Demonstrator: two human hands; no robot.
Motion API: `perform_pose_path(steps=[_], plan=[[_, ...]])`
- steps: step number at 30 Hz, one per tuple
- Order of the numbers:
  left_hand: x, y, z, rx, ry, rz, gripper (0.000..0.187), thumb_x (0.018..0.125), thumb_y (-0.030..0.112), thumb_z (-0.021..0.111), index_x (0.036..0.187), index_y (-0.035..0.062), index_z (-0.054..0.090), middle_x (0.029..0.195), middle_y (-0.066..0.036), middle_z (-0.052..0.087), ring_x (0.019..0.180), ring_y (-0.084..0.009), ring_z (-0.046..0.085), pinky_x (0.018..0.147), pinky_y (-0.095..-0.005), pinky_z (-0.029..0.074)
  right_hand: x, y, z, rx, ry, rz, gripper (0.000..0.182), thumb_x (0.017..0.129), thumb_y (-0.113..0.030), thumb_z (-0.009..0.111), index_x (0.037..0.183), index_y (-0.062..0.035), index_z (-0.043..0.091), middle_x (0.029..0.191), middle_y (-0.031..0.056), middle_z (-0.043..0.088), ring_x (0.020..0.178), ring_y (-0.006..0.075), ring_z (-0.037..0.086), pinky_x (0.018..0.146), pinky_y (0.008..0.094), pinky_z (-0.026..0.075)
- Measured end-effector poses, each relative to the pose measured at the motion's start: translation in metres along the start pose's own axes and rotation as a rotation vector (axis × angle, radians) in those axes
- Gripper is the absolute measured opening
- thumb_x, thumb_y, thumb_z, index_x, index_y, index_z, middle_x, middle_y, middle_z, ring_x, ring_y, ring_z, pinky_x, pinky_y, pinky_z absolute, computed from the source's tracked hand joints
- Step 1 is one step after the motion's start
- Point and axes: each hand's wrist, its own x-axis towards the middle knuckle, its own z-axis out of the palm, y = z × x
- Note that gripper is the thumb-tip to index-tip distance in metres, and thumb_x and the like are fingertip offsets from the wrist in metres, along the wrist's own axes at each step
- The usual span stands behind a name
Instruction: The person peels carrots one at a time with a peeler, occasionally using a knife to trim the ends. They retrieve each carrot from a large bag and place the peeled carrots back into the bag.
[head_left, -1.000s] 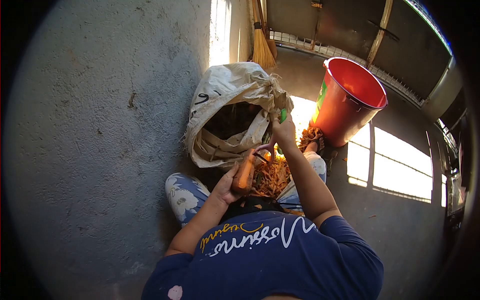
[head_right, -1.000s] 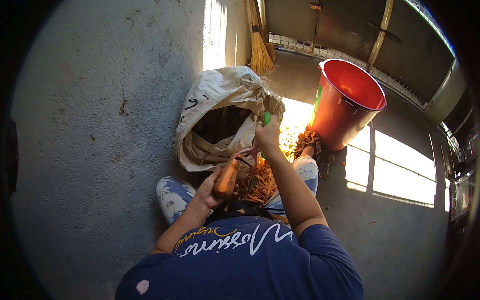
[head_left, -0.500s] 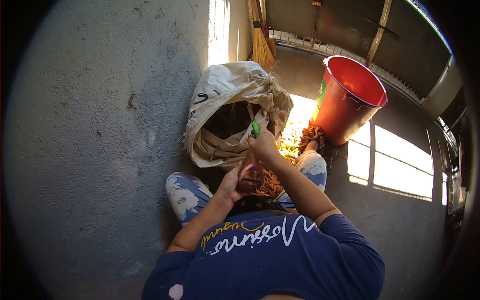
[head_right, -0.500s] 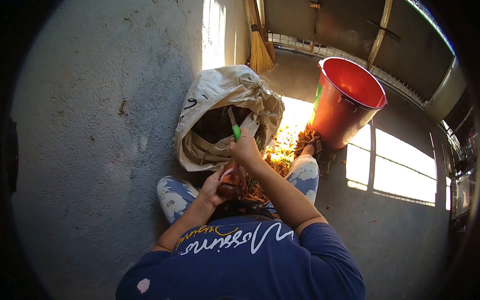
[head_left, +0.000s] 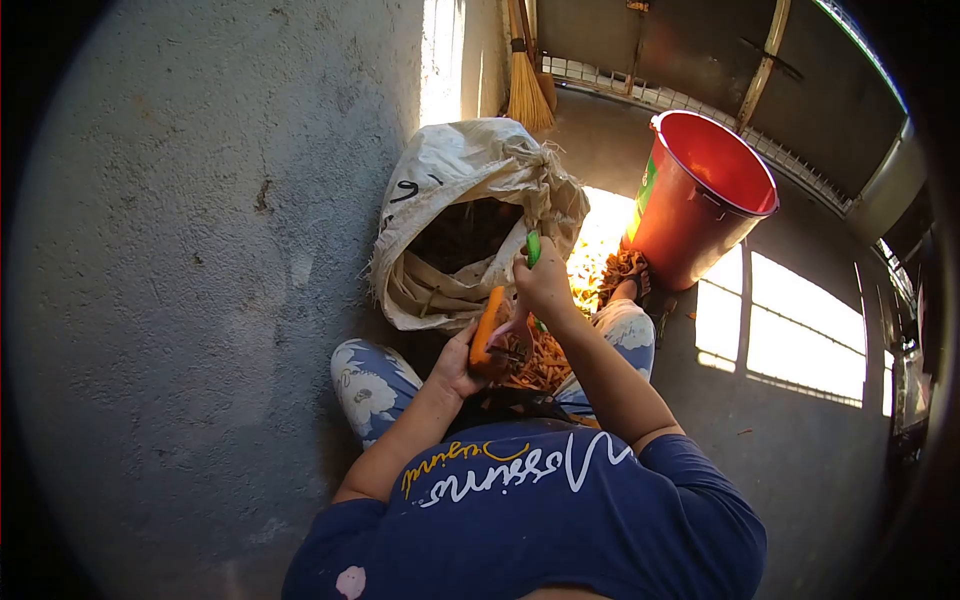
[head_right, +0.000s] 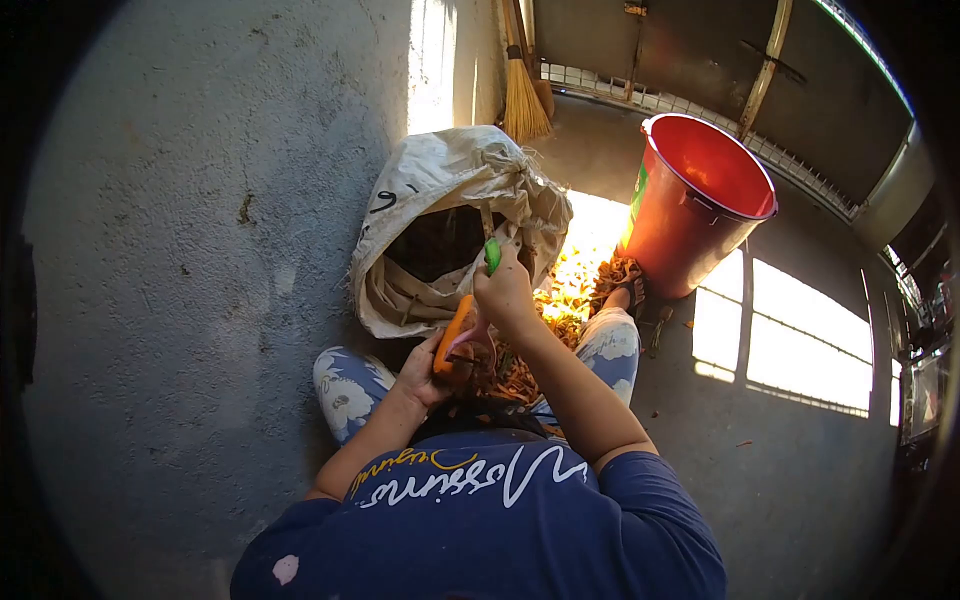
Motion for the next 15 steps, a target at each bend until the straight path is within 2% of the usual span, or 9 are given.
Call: perform_pose_path(steps=[4, 9, 11, 13, 15], plan=[[0.001, -0.006, 0.008, 0.011, -0.051, -0.015, 0.037, 0.093, 0.036, 0.035, 0.109, 0.0058, 0.050, 0.094, -0.009, 0.060, 0.079, -0.0212, 0.062, 0.072, -0.0400, 0.053, -0.013, -0.023, 0.002, -0.049, -0.124, 0.042, 0.029, 0.080, -0.016, 0.054, 0.098, 0.0041, 0.044, 0.076, 0.0280, 0.058, 0.074, 0.0426, 0.058, 0.066, 0.0464, 0.045], [-0.010, -0.013, 0.030, 0.058, 0.080, 0.002, 0.040, 0.092, 0.039, 0.037, 0.106, 0.0039, 0.050, 0.083, -0.010, 0.061, 0.073, -0.0212, 0.062, 0.065, -0.0360, 0.054, -0.005, -0.009, 0.008, -0.116, -0.195, 0.090, 0.030, 0.080, -0.015, 0.054, 0.099, 0.0052, 0.044, 0.078, 0.0296, 0.057, 0.076, 0.0436, 0.058, 0.067, 0.0470, 0.045], [-0.021, -0.009, 0.028, 0.170, 0.043, -0.032, 0.041, 0.092, 0.040, 0.038, 0.106, 0.0030, 0.050, 0.082, -0.011, 0.061, 0.069, -0.0214, 0.062, 0.063, -0.0354, 0.054, 0.016, 0.017, 0.010, -0.207, -0.120, 0.099, 0.032, 0.079, -0.017, 0.054, 0.100, 0.0056, 0.044, 0.080, 0.0297, 0.058, 0.077, 0.0432, 0.058, 0.068, 0.0460, 0.046], [-0.030, -0.011, 0.027, 0.281, 0.009, -0.073, 0.043, 0.092, 0.040, 0.038, 0.107, 0.0021, 0.050, 0.080, -0.012, 0.061, 0.066, -0.0216, 0.062, 0.061, -0.0348, 0.053, 0.054, 0.057, -0.002, -0.131, -0.011, 0.234, 0.033, 0.078, -0.018, 0.054, 0.100, 0.0053, 0.045, 0.081, 0.0288, 0.059, 0.077, 0.0419, 0.059, 0.068, 0.0445, 0.046], [-0.037, -0.017, 0.028, 0.437, 0.147, -0.082, 0.045, 0.092, 0.042, 0.038, 0.106, 0.0015, 0.051, 0.078, -0.010, 0.060, 0.059, -0.0200, 0.060, 0.051, -0.0295, 0.050, 0.065, 0.058, -0.022, -0.252, 0.092, 0.282, 0.031, 0.078, -0.018, 0.054, 0.098, 0.0046, 0.046, 0.080, 0.0272, 0.059, 0.076, 0.0402, 0.060, 0.067, 0.0434, 0.047]])
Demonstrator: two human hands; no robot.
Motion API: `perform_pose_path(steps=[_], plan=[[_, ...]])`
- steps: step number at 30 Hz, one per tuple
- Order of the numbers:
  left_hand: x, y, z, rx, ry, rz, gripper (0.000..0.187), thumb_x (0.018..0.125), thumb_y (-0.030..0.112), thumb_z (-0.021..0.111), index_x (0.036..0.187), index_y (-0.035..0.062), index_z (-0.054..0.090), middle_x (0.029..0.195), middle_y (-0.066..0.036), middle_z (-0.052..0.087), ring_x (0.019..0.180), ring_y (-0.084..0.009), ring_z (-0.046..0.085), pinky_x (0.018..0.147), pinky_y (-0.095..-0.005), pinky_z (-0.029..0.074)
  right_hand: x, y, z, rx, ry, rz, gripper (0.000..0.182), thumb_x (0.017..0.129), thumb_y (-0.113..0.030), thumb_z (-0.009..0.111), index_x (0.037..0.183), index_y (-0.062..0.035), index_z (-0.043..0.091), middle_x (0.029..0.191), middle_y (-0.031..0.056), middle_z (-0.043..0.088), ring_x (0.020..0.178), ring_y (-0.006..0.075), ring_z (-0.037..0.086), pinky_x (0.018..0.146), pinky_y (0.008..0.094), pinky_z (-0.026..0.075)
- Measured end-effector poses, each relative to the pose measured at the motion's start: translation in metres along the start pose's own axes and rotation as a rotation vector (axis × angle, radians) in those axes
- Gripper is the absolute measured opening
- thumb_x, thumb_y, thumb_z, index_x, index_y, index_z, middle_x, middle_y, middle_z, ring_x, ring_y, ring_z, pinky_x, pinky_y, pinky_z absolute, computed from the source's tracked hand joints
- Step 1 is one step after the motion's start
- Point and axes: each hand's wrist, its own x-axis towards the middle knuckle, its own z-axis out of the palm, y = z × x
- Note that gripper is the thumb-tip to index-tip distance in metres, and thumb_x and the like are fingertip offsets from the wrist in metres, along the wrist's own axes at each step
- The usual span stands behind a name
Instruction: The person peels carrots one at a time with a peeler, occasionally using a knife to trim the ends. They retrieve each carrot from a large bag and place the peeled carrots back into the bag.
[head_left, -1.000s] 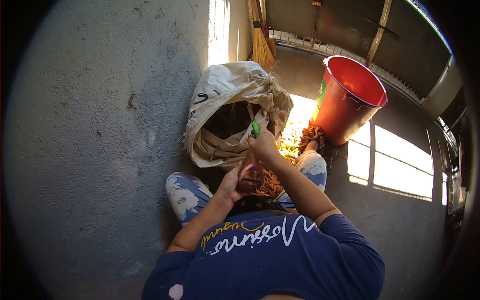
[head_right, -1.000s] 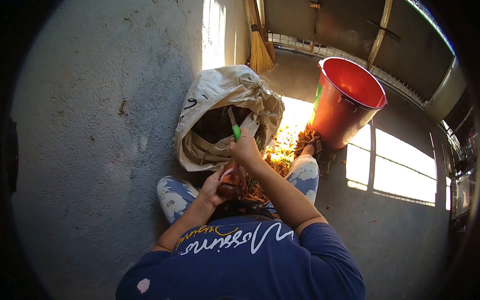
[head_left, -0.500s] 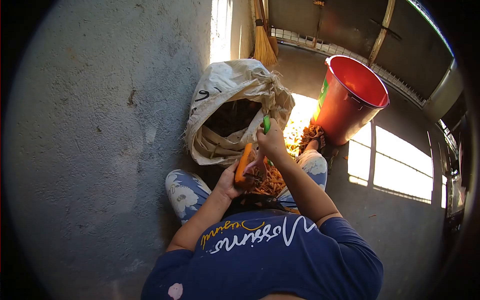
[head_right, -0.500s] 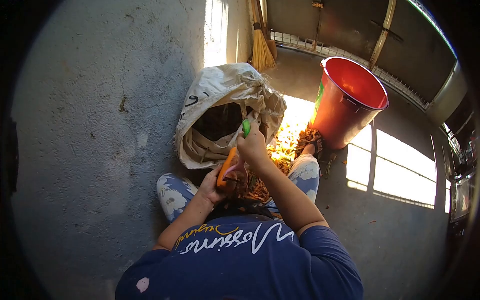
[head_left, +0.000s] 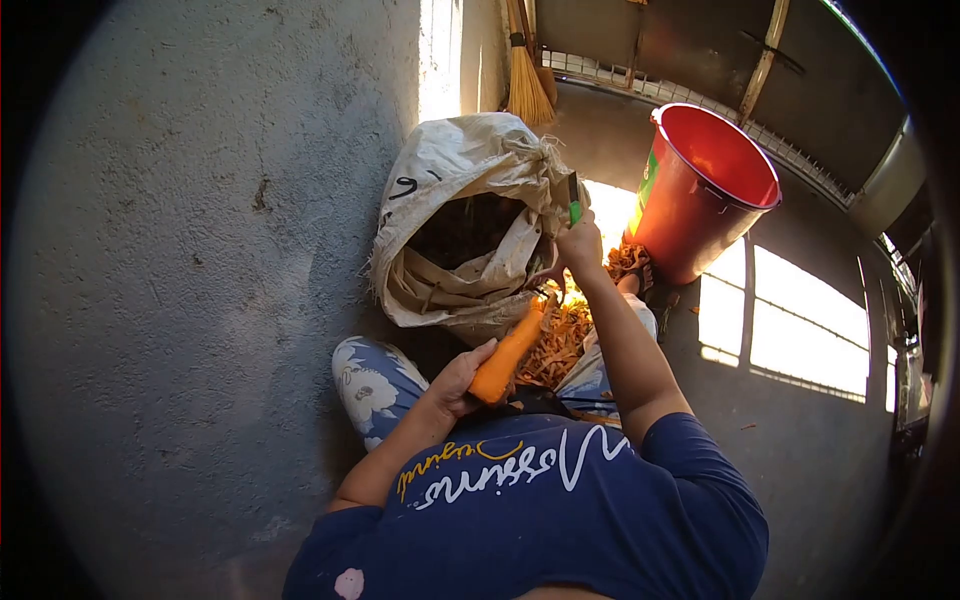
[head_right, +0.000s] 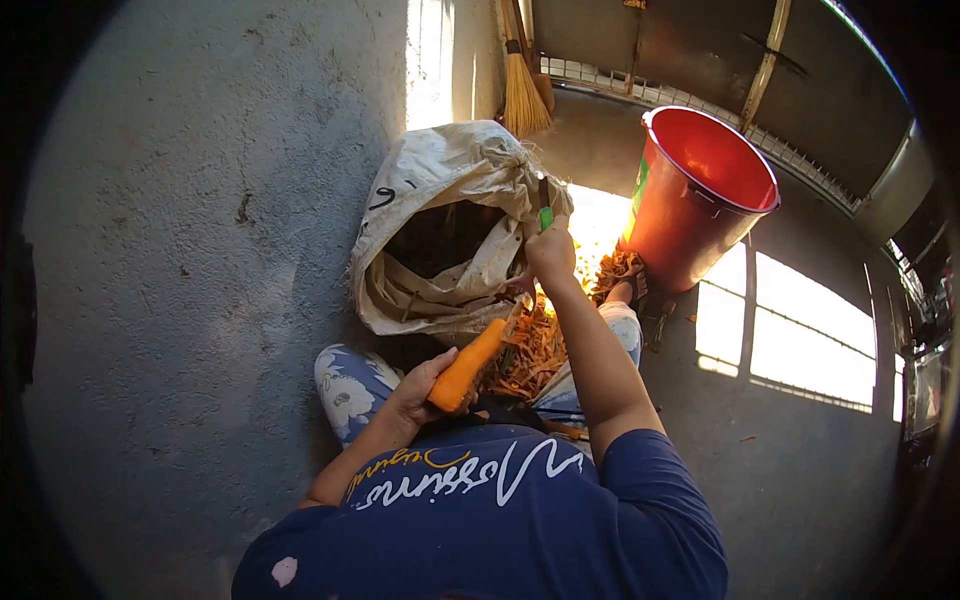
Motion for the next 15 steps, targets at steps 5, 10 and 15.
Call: perform_pose_path(steps=[5, 10, 15], plan=[[0.015, 0.007, -0.001, -0.255, 0.119, 0.067, 0.041, 0.094, 0.035, 0.033, 0.107, 0.0003, 0.049, 0.082, -0.011, 0.060, 0.067, -0.0201, 0.061, 0.056, -0.0325, 0.052, -0.025, -0.011, -0.004, 0.105, 0.003, -0.078, 0.026, 0.079, -0.016, 0.054, 0.095, 0.0026, 0.046, 0.078, 0.0251, 0.059, 0.073, 0.0388, 0.059, 0.064, 0.0428, 0.045], [0.047, 0.005, -0.026, -0.447, -0.077, 0.046, 0.038, 0.093, 0.036, 0.032, 0.113, 0.0076, 0.048, 0.095, -0.010, 0.060, 0.084, -0.0245, 0.061, 0.073, -0.0423, 0.052, -0.087, -0.050, -0.007, 0.243, -0.131, -0.266, 0.026, 0.080, -0.016, 0.054, 0.093, 0.0029, 0.044, 0.073, 0.0280, 0.056, 0.073, 0.0443, 0.056, 0.064, 0.0465, 0.044], [0.056, -0.004, -0.036, -0.431, -0.299, 0.015, 0.042, 0.093, 0.043, 0.031, 0.111, 0.0098, 0.049, 0.091, -0.010, 0.059, 0.079, -0.0256, 0.060, 0.071, -0.0456, 0.051, -0.099, -0.056, 0.000, 0.131, -0.279, -0.205, 0.029, 0.079, -0.015, 0.055, 0.098, 0.0041, 0.043, 0.077, 0.0285, 0.057, 0.076, 0.0431, 0.057, 0.067, 0.0458, 0.044]])
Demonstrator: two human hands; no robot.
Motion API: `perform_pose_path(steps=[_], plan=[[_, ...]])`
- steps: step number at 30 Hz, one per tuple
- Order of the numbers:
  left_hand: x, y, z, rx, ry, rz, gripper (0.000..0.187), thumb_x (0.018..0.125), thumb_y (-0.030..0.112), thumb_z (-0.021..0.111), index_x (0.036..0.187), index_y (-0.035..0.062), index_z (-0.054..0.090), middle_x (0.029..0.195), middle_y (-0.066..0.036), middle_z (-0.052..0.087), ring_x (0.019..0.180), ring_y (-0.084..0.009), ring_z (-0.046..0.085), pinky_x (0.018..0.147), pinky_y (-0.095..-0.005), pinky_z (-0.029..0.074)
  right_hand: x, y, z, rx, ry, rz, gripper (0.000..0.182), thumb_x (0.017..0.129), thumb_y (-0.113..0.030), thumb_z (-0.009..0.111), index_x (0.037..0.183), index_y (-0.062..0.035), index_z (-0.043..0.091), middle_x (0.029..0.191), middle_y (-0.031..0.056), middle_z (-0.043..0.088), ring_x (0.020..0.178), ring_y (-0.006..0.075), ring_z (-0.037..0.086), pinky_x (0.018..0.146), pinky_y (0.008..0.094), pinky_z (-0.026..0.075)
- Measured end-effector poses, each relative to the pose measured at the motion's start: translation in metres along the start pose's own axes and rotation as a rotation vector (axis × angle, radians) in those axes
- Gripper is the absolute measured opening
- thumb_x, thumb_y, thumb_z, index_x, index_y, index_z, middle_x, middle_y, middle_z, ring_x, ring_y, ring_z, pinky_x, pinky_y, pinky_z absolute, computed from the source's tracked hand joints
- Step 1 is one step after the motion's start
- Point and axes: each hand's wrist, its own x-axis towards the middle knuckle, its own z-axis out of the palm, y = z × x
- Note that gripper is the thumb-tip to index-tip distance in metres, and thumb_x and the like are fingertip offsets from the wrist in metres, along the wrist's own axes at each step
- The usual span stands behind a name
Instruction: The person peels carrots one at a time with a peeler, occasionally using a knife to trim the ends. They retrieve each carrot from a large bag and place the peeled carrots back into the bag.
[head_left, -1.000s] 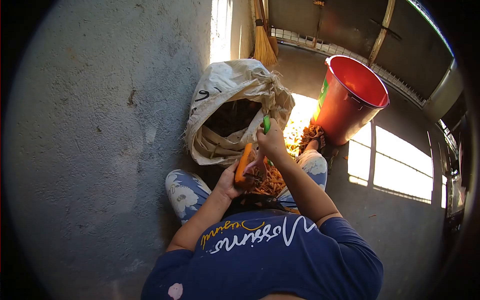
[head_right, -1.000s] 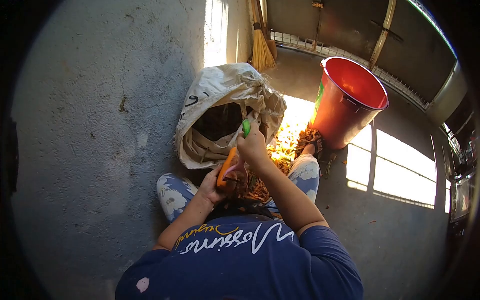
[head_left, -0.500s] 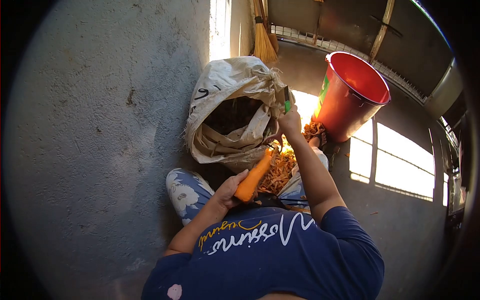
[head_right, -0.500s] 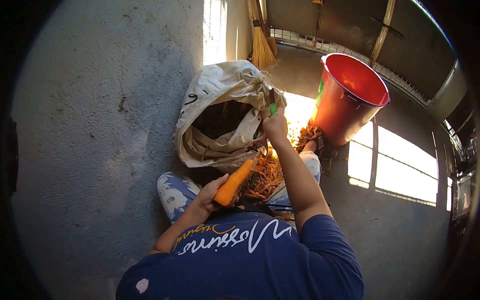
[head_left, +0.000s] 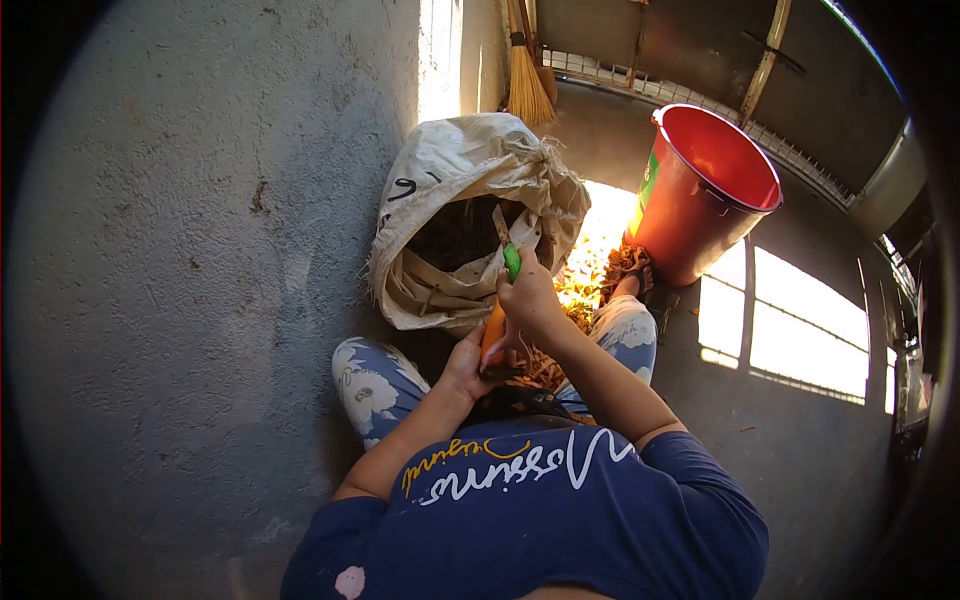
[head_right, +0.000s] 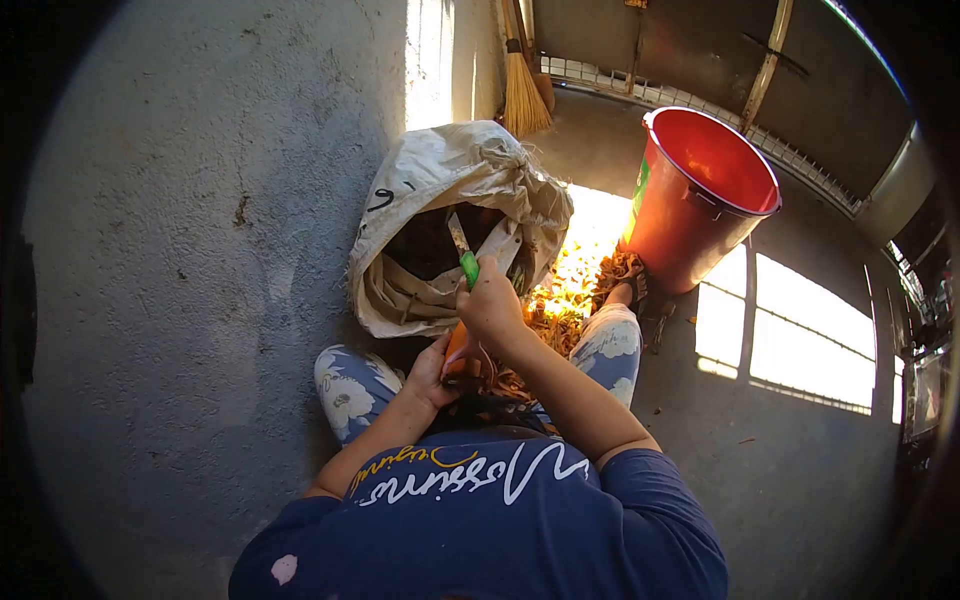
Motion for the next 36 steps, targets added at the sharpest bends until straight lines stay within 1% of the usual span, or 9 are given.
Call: perform_pose_path(steps=[1, 3, 13, 19, 23, 27, 31, 34, 36], plan=[[-0.001, 0.000, 0.000, -0.002, 0.002, 0.001, 0.042, 0.093, 0.043, 0.031, 0.111, 0.0098, 0.049, 0.091, -0.010, 0.059, 0.079, -0.0256, 0.060, 0.071, -0.0456, 0.051, 0.000, 0.003, 0.004, -0.038, -0.023, 0.002, 0.028, 0.080, -0.016, 0.053, 0.096, 0.0042, 0.043, 0.075, 0.0285, 0.057, 0.074, 0.0436, 0.057, 0.065, 0.0467, 0.045], [-0.001, -0.001, 0.006, 0.126, 0.241, 0.037, 0.044, 0.092, 0.045, 0.031, 0.112, 0.0108, 0.049, 0.090, -0.010, 0.059, 0.077, -0.0262, 0.060, 0.068, -0.0452, 0.051, 0.004, 0.013, 0.009, -0.038, -0.035, 0.019, 0.028, 0.080, -0.015, 0.053, 0.097, 0.0050, 0.043, 0.076, 0.0287, 0.057, 0.074, 0.0436, 0.058, 0.065, 0.0466, 0.045], [-0.003, -0.001, 0.014, 0.152, 0.246, 0.137, 0.043, 0.092, 0.046, 0.031, 0.112, 0.0119, 0.048, 0.095, -0.011, 0.058, 0.081, -0.0281, 0.059, 0.065, -0.0487, 0.051, 0.013, -0.001, -0.006, 0.027, 0.006, -0.049, 0.032, 0.078, -0.016, 0.054, 0.097, 0.0070, 0.044, 0.079, 0.0311, 0.056, 0.080, 0.0435, 0.057, 0.068, 0.0452, 0.045], [-0.009, -0.010, 0.043, 0.173, 0.415, 0.166, 0.042, 0.093, 0.044, 0.034, 0.113, 0.0101, 0.048, 0.094, -0.011, 0.057, 0.087, -0.0267, 0.058, 0.066, -0.0468, 0.052, 0.012, 0.003, -0.002, -0.002, -0.023, 0.022, 0.030, 0.077, -0.016, 0.053, 0.097, 0.0064, 0.045, 0.081, 0.0304, 0.057, 0.081, 0.0436, 0.057, 0.070, 0.0464, 0.044], [-0.023, -0.013, 0.048, 0.274, 0.361, 0.080, 0.045, 0.092, 0.044, 0.035, 0.109, 0.0050, 0.048, 0.085, -0.011, 0.058, 0.073, -0.0241, 0.061, 0.058, -0.0384, 0.053, 0.053, 0.048, -0.007, -0.097, 0.105, 0.071, 0.031, 0.075, -0.016, 0.054, 0.096, 0.0062, 0.046, 0.081, 0.0301, 0.058, 0.081, 0.0429, 0.058, 0.071, 0.0451, 0.046], [-0.037, -0.016, 0.042, 0.381, 0.365, 0.047, 0.045, 0.092, 0.044, 0.035, 0.107, 0.0034, 0.049, 0.077, -0.009, 0.059, 0.058, -0.0223, 0.061, 0.050, -0.0326, 0.052, 0.087, 0.089, -0.034, -0.104, 0.259, 0.222, 0.031, 0.077, -0.014, 0.054, 0.097, 0.0077, 0.047, 0.080, 0.0267, 0.059, 0.066, 0.0396, 0.059, 0.060, 0.0414, 0.048], [-0.035, -0.005, 0.033, 0.455, 0.212, 0.041, 0.044, 0.092, 0.042, 0.038, 0.107, 0.0031, 0.050, 0.085, -0.010, 0.060, 0.065, -0.0222, 0.061, 0.054, -0.0343, 0.052, 0.066, 0.059, -0.032, -0.038, 0.285, 0.149, 0.030, 0.076, -0.016, 0.056, 0.096, 0.0053, 0.047, 0.079, 0.0268, 0.059, 0.074, 0.0380, 0.060, 0.066, 0.0418, 0.047], [-0.016, -0.003, 0.022, 0.041, 0.211, 0.128, 0.047, 0.092, 0.043, 0.034, 0.115, 0.0044, 0.047, 0.098, -0.015, 0.059, 0.082, -0.0293, 0.061, 0.070, -0.0462, 0.052, 0.034, 0.033, -0.017, 0.077, 0.167, 0.006, 0.028, 0.078, -0.016, 0.054, 0.095, 0.0054, 0.047, 0.077, 0.0275, 0.057, 0.074, 0.0410, 0.058, 0.065, 0.0436, 0.045], [-0.014, -0.003, 0.026, 0.056, 0.202, 0.114, 0.046, 0.092, 0.043, 0.034, 0.115, 0.0047, 0.047, 0.098, -0.015, 0.059, 0.082, -0.0297, 0.061, 0.071, -0.0463, 0.052, 0.015, 0.022, -0.007, 0.065, 0.146, -0.072, 0.025, 0.079, -0.015, 0.054, 0.093, 0.0031, 0.045, 0.076, 0.0285, 0.056, 0.075, 0.0439, 0.056, 0.064, 0.0463, 0.043]])
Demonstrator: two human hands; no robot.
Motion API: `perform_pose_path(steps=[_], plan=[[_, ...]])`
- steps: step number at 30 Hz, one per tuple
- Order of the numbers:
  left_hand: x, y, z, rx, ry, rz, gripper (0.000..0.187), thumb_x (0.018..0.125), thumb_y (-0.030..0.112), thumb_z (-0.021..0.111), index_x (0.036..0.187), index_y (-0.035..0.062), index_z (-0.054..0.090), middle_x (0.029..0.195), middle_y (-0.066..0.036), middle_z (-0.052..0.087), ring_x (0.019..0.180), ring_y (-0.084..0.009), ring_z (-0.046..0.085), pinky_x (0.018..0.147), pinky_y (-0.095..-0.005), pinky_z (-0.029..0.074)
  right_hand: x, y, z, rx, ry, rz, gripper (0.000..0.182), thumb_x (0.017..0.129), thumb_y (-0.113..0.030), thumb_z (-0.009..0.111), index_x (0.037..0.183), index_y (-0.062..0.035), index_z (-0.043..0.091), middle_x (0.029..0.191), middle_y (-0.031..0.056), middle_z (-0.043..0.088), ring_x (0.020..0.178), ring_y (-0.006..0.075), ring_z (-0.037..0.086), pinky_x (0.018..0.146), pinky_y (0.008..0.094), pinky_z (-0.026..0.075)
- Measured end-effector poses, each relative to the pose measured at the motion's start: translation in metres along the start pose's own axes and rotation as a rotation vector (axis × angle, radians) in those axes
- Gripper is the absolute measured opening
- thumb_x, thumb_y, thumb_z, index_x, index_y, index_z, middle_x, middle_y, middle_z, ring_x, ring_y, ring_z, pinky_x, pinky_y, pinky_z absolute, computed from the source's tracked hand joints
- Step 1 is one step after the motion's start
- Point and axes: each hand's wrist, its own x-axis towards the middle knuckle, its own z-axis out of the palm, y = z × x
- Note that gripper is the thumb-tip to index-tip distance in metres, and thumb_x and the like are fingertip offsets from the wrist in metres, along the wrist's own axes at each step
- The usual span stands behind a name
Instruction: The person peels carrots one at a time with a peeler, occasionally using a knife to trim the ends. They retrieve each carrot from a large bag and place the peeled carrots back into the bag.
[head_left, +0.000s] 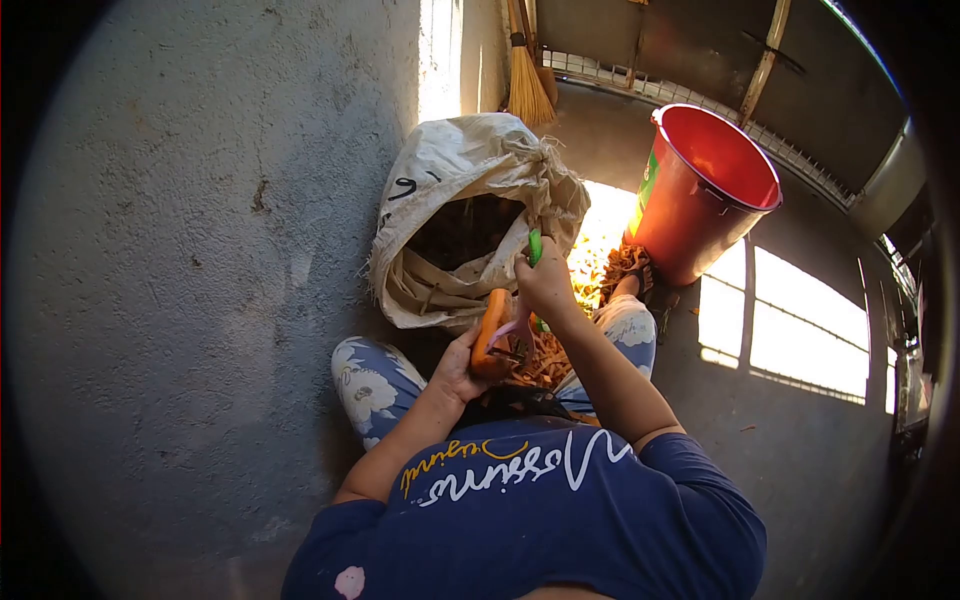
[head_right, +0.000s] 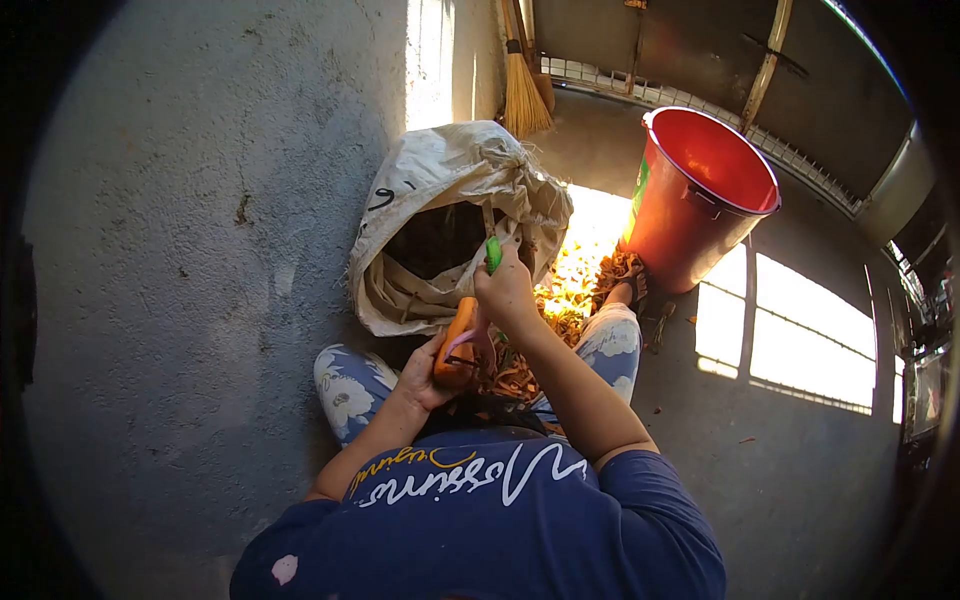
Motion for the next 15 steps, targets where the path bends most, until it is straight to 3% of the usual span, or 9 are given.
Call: perform_pose_path(steps=[5, 8, 10, 14, 15], plan=[[-0.001, -0.003, 0.005, -0.008, 0.005, -0.043, 0.045, 0.092, 0.042, 0.035, 0.114, 0.0048, 0.047, 0.097, -0.014, 0.059, 0.082, -0.0298, 0.061, 0.070, -0.0455, 0.052, -0.012, -0.017, 0.003, 0.027, -0.053, 0.009, 0.025, 0.080, -0.017, 0.054, 0.092, 0.0023, 0.043, 0.075, 0.0287, 0.055, 0.074, 0.0447, 0.056, 0.063, 0.0478, 0.042], [0.008, -0.006, -0.013, -0.070, -0.106, -0.049, 0.044, 0.092, 0.041, 0.034, 0.114, 0.0048, 0.047, 0.094, -0.014, 0.060, 0.081, -0.0287, 0.061, 0.068, -0.0450, 0.052, -0.009, -0.014, 0.007, -0.009, -0.076, 0.026, 0.025, 0.079, -0.017, 0.053, 0.092, 0.0029, 0.043, 0.076, 0.0296, 0.056, 0.075, 0.0448, 0.056, 0.065, 0.0480, 0.043], [0.000, -0.006, 0.004, -0.004, 0.053, 0.000, 0.044, 0.092, 0.041, 0.036, 0.113, 0.0046, 0.047, 0.089, -0.014, 0.060, 0.076, -0.0267, 0.062, 0.063, -0.0423, 0.053, -0.001, -0.001, 0.014, -0.017, -0.069, 0.057, 0.027, 0.079, -0.017, 0.053, 0.093, 0.0037, 0.044, 0.078, 0.0304, 0.057, 0.077, 0.0448, 0.057, 0.068, 0.0477, 0.044], [-0.020, -0.011, 0.003, 0.126, 0.032, -0.078, 0.042, 0.092, 0.039, 0.039, 0.113, 0.0035, 0.048, 0.085, -0.012, 0.060, 0.067, -0.0254, 0.062, 0.055, -0.0365, 0.052, 0.057, 0.058, -0.005, -0.144, 0.109, 0.241, 0.029, 0.078, -0.016, 0.053, 0.097, 0.0036, 0.044, 0.080, 0.0285, 0.059, 0.076, 0.0414, 0.059, 0.068, 0.0460, 0.046], [-0.025, -0.012, 0.005, 0.124, 0.035, -0.079, 0.042, 0.092, 0.039, 0.039, 0.113, 0.0035, 0.048, 0.085, -0.012, 0.060, 0.067, -0.0254, 0.062, 0.055, -0.0365, 0.052, 0.064, 0.064, -0.018, -0.319, 0.149, 0.223, 0.030, 0.079, -0.016, 0.053, 0.098, 0.0037, 0.044, 0.080, 0.0265, 0.060, 0.072, 0.0402, 0.060, 0.065, 0.0450, 0.047]])
